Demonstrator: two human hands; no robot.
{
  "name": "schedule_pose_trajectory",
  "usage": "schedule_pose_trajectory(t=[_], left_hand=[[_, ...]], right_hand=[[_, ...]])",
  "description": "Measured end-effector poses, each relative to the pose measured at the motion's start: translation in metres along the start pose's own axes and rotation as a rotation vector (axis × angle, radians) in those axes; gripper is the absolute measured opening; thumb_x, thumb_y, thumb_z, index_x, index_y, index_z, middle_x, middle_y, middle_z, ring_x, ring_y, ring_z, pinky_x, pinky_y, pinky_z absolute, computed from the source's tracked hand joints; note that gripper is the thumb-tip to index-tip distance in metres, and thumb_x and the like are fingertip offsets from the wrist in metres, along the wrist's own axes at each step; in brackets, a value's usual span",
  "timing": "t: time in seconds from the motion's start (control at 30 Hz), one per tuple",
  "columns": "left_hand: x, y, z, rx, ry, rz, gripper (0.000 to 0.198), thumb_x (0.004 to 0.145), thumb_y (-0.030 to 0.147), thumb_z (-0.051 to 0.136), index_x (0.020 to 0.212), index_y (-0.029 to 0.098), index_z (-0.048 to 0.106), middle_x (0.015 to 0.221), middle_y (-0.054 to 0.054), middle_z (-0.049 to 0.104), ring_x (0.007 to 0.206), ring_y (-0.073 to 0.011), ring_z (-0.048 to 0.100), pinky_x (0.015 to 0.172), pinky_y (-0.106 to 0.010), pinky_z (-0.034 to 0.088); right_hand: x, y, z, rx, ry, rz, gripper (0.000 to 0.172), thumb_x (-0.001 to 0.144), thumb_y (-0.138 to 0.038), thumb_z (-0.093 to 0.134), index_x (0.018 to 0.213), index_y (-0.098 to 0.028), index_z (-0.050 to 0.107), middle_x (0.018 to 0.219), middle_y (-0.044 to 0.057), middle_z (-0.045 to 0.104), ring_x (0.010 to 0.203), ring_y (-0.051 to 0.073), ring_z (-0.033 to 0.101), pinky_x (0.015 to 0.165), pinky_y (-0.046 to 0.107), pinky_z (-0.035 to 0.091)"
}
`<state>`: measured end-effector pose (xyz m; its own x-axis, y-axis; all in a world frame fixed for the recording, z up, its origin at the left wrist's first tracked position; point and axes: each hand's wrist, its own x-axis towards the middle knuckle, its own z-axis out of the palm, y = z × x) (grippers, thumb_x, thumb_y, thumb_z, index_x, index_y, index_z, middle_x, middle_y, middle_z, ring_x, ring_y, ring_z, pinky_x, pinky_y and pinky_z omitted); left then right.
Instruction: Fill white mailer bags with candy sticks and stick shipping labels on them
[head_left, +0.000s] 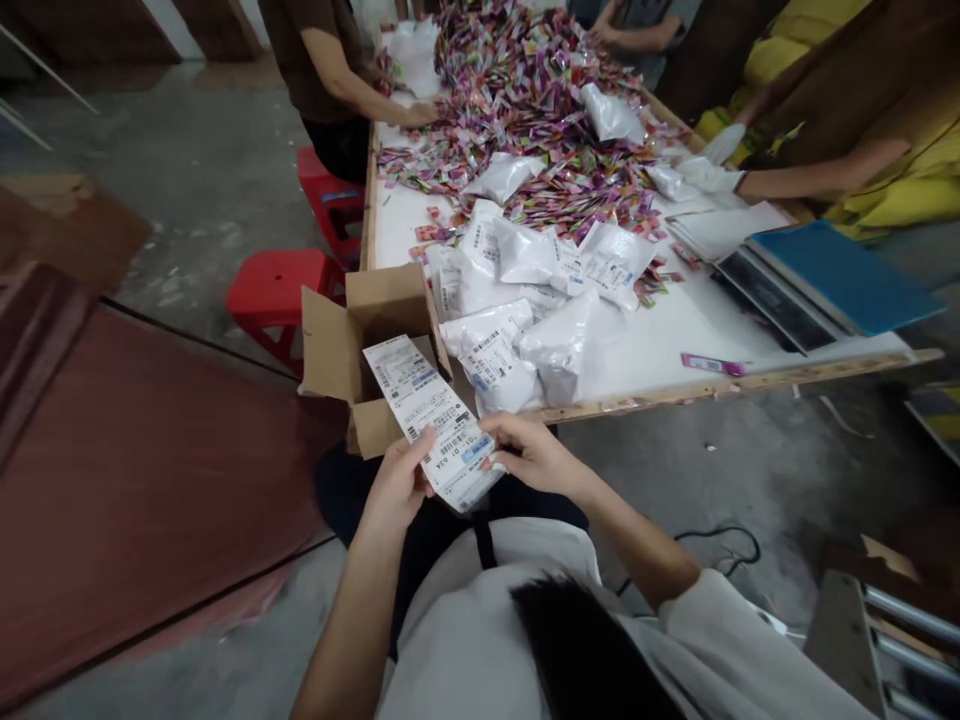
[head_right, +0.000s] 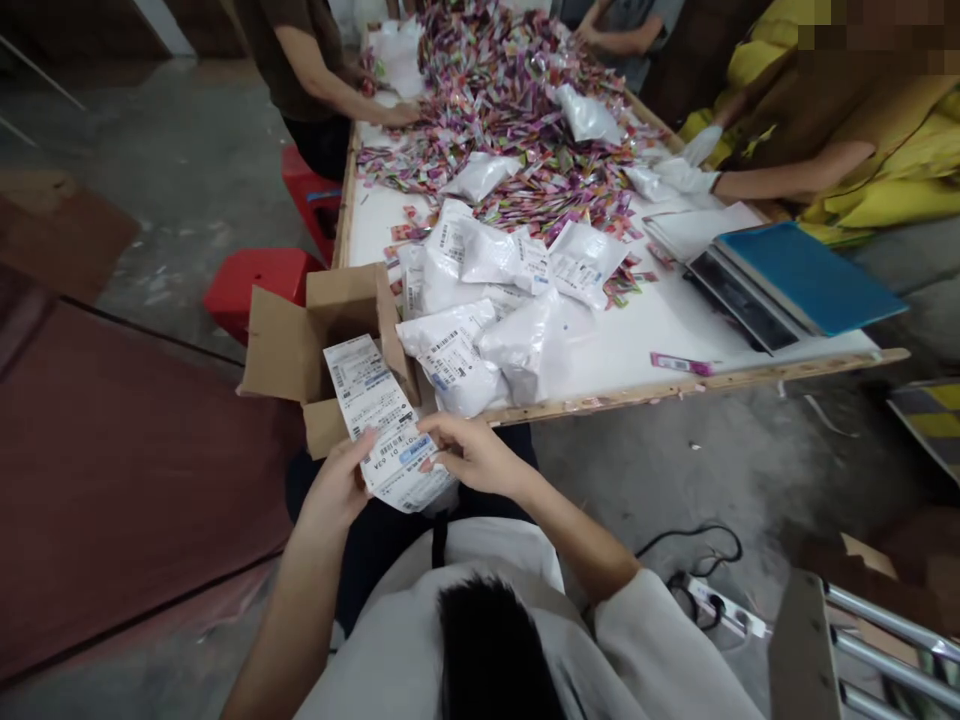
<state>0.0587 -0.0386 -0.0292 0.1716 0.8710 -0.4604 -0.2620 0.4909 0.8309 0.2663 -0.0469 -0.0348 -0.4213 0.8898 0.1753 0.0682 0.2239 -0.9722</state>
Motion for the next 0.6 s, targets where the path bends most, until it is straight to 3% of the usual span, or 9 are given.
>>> schedule_pose_trajectory(t=[0.13, 0.3, 0.4, 0.5, 0.57, 0.6], left_hand=[[0.01, 0.02, 0.006, -0.032, 0.128, 0.091, 0.038, 0.055, 0.04, 0.086, 0.076, 0.014, 0.069, 0.05, 0.002, 0.057, 0.04, -0.0123, 0.052, 0.036, -0.022, 0.039], [0.032, 0.052, 0.001, -0.003, 0.239, 0.264, 0.024, 0.059, 0.029, 0.08, 0.069, 0.014, 0.065, 0.046, 0.003, 0.053, 0.031, -0.0083, 0.042, 0.028, -0.018, 0.026], [0.045, 0.062, -0.003, 0.009, 0.265, 0.289, 0.021, 0.061, 0.025, 0.077, 0.06, 0.015, 0.058, 0.04, 0.005, 0.045, 0.029, -0.0068, 0.036, 0.028, -0.018, 0.024], [0.054, 0.065, -0.006, 0.051, 0.315, 0.271, 0.02, 0.065, 0.022, 0.073, 0.058, 0.017, 0.055, 0.037, 0.007, 0.04, 0.03, -0.0079, 0.036, 0.029, -0.019, 0.027], [0.058, 0.067, -0.008, 0.135, 0.355, 0.271, 0.016, 0.07, 0.021, 0.069, 0.061, 0.017, 0.056, 0.038, 0.006, 0.042, 0.03, -0.0089, 0.036, 0.031, -0.021, 0.03], [0.059, 0.068, -0.009, 0.198, 0.373, 0.286, 0.014, 0.073, 0.022, 0.067, 0.064, 0.016, 0.058, 0.04, 0.005, 0.045, 0.032, -0.0097, 0.038, 0.032, -0.022, 0.033]], right_hand=[[0.018, -0.02, -0.005, -0.294, 0.097, -0.23, 0.005, 0.093, -0.023, 0.058, 0.093, -0.019, 0.061, 0.084, 0.001, 0.064, 0.075, 0.013, 0.059, 0.07, 0.023, 0.047], [0.051, -0.029, 0.002, -0.479, 0.178, -0.474, 0.015, 0.094, -0.012, 0.046, 0.091, -0.018, 0.059, 0.091, 0.004, 0.062, 0.088, 0.014, 0.061, 0.078, 0.026, 0.05], [0.044, -0.052, -0.002, -0.499, 0.321, -0.507, 0.012, 0.09, -0.017, 0.055, 0.082, -0.018, 0.063, 0.096, 0.006, 0.061, 0.094, 0.016, 0.061, 0.081, 0.033, 0.054], [0.011, -0.102, -0.04, -0.193, 0.67, -0.558, 0.005, 0.082, -0.022, 0.068, 0.077, -0.022, 0.068, 0.093, 0.002, 0.064, 0.092, 0.015, 0.065, 0.085, 0.038, 0.055], [-0.013, -0.136, -0.083, 0.092, 1.065, -0.582, 0.01, 0.083, -0.022, 0.064, 0.077, -0.029, 0.068, 0.091, -0.006, 0.065, 0.086, 0.009, 0.066, 0.082, 0.032, 0.055], [-0.023, -0.147, -0.106, 0.257, 1.298, -0.518, 0.018, 0.087, -0.024, 0.056, 0.075, -0.031, 0.067, 0.091, -0.009, 0.065, 0.085, 0.006, 0.067, 0.077, 0.028, 0.055]])
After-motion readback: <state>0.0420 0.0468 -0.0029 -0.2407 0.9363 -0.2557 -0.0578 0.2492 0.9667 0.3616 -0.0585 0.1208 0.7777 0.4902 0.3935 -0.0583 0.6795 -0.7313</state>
